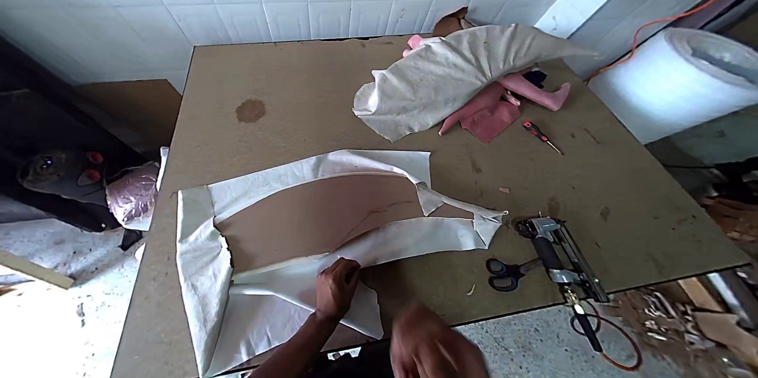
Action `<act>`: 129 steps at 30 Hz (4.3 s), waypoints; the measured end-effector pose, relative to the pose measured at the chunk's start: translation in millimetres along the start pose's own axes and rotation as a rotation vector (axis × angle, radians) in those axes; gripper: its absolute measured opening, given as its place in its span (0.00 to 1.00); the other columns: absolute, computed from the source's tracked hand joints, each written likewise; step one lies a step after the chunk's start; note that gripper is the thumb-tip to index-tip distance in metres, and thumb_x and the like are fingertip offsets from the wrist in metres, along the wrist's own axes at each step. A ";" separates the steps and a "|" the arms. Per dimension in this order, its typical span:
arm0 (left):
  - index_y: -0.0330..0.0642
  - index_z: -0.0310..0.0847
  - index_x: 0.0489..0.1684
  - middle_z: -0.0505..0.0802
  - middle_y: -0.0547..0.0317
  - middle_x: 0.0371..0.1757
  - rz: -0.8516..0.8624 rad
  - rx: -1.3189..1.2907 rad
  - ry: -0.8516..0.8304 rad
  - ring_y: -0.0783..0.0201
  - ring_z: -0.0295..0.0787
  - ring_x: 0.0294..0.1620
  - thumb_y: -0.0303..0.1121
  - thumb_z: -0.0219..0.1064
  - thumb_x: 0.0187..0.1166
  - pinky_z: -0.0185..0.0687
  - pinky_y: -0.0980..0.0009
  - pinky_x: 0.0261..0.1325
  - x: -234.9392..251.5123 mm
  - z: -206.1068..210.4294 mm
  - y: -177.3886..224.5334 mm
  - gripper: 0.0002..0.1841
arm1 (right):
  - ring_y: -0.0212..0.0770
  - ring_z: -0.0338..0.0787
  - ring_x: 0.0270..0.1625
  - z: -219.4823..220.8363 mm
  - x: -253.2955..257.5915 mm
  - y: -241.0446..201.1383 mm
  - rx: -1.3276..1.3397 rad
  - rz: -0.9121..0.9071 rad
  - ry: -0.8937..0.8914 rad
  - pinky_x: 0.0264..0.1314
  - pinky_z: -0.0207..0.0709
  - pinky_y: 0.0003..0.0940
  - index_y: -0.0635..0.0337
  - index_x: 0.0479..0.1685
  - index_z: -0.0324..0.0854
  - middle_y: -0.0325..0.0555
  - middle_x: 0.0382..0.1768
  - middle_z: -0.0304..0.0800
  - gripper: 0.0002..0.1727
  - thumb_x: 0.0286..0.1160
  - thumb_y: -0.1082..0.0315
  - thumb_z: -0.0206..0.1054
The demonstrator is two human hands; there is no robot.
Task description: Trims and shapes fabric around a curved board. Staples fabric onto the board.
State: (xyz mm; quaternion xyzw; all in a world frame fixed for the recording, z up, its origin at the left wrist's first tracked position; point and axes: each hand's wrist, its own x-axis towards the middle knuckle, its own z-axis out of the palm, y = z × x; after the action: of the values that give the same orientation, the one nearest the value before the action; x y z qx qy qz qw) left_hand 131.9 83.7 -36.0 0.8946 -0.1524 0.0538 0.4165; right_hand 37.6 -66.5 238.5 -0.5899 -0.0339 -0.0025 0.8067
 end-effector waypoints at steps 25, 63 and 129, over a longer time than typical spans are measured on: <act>0.78 0.65 0.89 0.56 0.67 0.97 0.061 0.588 -0.270 0.55 0.36 0.99 0.71 0.44 0.84 0.31 0.41 0.97 120.8 -37.3 -28.1 0.33 | 0.37 0.74 0.16 -46.9 74.1 254.7 -0.324 0.452 0.405 0.21 0.72 0.36 0.57 0.29 0.84 0.40 0.17 0.78 0.19 0.78 0.51 0.67; 0.68 0.79 0.80 0.67 0.72 0.93 0.143 0.282 -0.293 0.63 0.44 0.97 0.64 0.64 0.80 0.37 0.47 0.98 122.9 -52.7 -43.6 0.30 | 0.48 0.95 0.44 -247.2 155.0 87.6 -0.668 0.335 0.397 0.47 0.92 0.51 0.58 0.67 0.81 0.52 0.49 0.93 0.23 0.86 0.51 0.64; 0.74 0.83 0.74 0.77 0.83 0.85 0.154 0.136 -0.246 0.69 0.54 0.94 0.50 0.64 0.79 0.45 0.50 0.97 127.3 -22.3 -7.8 0.23 | 0.70 0.79 0.74 -509.2 15.3 32.2 -1.527 0.326 0.837 0.73 0.74 0.70 0.60 0.73 0.81 0.71 0.71 0.79 0.27 0.72 0.65 0.73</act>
State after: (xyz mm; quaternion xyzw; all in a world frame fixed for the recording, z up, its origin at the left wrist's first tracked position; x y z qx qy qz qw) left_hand 255.8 76.4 1.2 0.9062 -0.2665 -0.0140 0.3280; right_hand 80.7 -541.0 55.1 -0.9156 0.3595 -0.1253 0.1295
